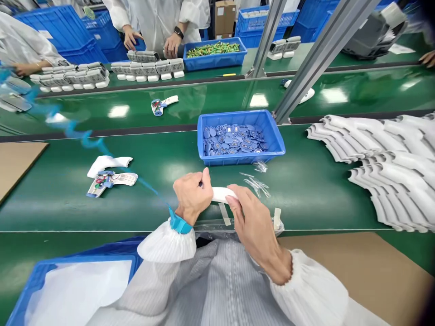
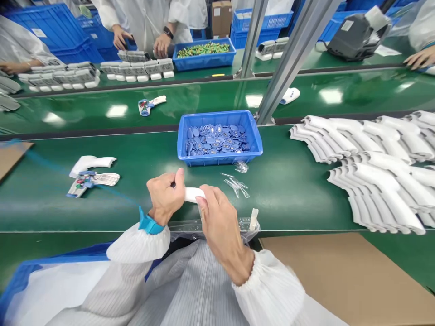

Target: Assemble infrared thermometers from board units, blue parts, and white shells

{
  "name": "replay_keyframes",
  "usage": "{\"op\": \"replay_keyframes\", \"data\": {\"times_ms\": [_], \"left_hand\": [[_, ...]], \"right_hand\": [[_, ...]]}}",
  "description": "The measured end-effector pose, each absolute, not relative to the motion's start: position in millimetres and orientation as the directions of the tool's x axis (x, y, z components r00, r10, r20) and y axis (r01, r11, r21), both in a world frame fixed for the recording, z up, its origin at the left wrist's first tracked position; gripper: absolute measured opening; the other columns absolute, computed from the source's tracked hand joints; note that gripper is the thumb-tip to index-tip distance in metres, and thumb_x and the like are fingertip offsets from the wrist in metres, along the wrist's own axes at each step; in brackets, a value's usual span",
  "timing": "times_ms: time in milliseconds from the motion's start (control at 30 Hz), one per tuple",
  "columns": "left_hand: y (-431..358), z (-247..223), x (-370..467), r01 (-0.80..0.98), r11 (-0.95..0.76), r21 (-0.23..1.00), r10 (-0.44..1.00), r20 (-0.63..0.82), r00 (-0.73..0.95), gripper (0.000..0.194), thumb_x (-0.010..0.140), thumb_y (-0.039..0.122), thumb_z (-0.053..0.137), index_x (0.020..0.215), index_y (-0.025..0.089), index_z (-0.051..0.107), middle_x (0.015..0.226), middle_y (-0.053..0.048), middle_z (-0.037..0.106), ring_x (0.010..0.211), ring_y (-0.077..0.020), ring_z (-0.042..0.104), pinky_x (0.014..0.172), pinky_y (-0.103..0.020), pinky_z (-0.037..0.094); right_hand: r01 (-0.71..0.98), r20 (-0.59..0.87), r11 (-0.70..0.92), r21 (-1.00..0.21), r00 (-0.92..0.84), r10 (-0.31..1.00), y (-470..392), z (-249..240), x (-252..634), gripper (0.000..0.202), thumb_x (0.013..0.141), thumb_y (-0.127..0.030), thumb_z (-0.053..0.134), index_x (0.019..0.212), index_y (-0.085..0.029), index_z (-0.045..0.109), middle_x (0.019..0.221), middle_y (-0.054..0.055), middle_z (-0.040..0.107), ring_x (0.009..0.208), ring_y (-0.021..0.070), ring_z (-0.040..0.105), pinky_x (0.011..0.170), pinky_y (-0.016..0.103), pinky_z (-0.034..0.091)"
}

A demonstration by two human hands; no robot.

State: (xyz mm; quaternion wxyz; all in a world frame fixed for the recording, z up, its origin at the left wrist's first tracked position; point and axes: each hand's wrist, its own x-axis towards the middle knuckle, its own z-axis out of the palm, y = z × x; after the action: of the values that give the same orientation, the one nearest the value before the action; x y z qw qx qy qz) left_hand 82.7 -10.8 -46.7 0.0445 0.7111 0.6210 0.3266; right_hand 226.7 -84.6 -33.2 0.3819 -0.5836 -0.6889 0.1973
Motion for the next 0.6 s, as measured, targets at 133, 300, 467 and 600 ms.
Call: {"op": "replay_keyframes", "data": {"times_ms": [133, 300, 467, 600], "left_hand": [[-12, -44, 72, 0.815, -0.322, 0.482, 0.903, 0.415, 0.111, 0.052, 0.098, 0.036, 0.048, 0.049, 0.018, 0.048, 0.049, 0.0, 0.048, 0.051, -0.0126, 0.041, 0.056, -0.031, 0.026], [-37, -49, 49, 0.605, -0.401, 0.688, 0.885, 0.463, 0.061, 0.025, 0.096, 0.037, 0.054, 0.09, 0.018, 0.068, 0.09, -0.006, 0.07, 0.088, -0.0195, 0.063, 0.082, -0.032, 0.047], [-30, -61, 55, 0.51, -0.14, 0.849, 0.881, 0.342, -0.327, 0.049, 0.099, 0.042, 0.049, 0.057, 0.018, 0.057, 0.054, 0.0, 0.056, 0.053, -0.0122, 0.052, 0.058, -0.027, 0.04], [-3, -59, 62, 0.609, -0.065, 0.791, 0.894, 0.317, -0.316, 0.053, 0.096, 0.042, 0.052, 0.048, 0.018, 0.051, 0.046, 0.001, 0.048, 0.049, -0.0106, 0.044, 0.054, -0.027, 0.033]], "right_hand": [[0.624, 0.189, 0.182, -0.76, -0.055, 0.98, -89, -37, 224, 0.031, 0.103, -0.037, 0.042, 0.122, -0.018, 0.058, 0.106, 0.01, 0.066, 0.091, 0.022, 0.062, 0.077, 0.034, 0.049], [0.41, -0.364, -0.342, -0.846, 0.026, 0.931, -72, -41, 234, 0.053, 0.099, -0.06, 0.034, 0.09, -0.018, 0.065, 0.071, 0.004, 0.065, 0.055, 0.0153, 0.053, 0.053, 0.028, 0.039], [0.475, -0.402, -0.283, -0.833, -0.167, 0.9, -64, -40, 224, 0.046, 0.095, -0.06, 0.047, 0.093, -0.019, 0.067, 0.071, 0.003, 0.068, 0.057, 0.0146, 0.055, 0.053, 0.026, 0.036], [0.757, -0.13, 0.155, -0.635, -0.302, 0.944, -72, -38, 203, 0.034, 0.102, -0.042, 0.044, 0.105, -0.019, 0.068, 0.081, 0.007, 0.073, 0.066, 0.0185, 0.063, 0.058, 0.028, 0.032]]}}
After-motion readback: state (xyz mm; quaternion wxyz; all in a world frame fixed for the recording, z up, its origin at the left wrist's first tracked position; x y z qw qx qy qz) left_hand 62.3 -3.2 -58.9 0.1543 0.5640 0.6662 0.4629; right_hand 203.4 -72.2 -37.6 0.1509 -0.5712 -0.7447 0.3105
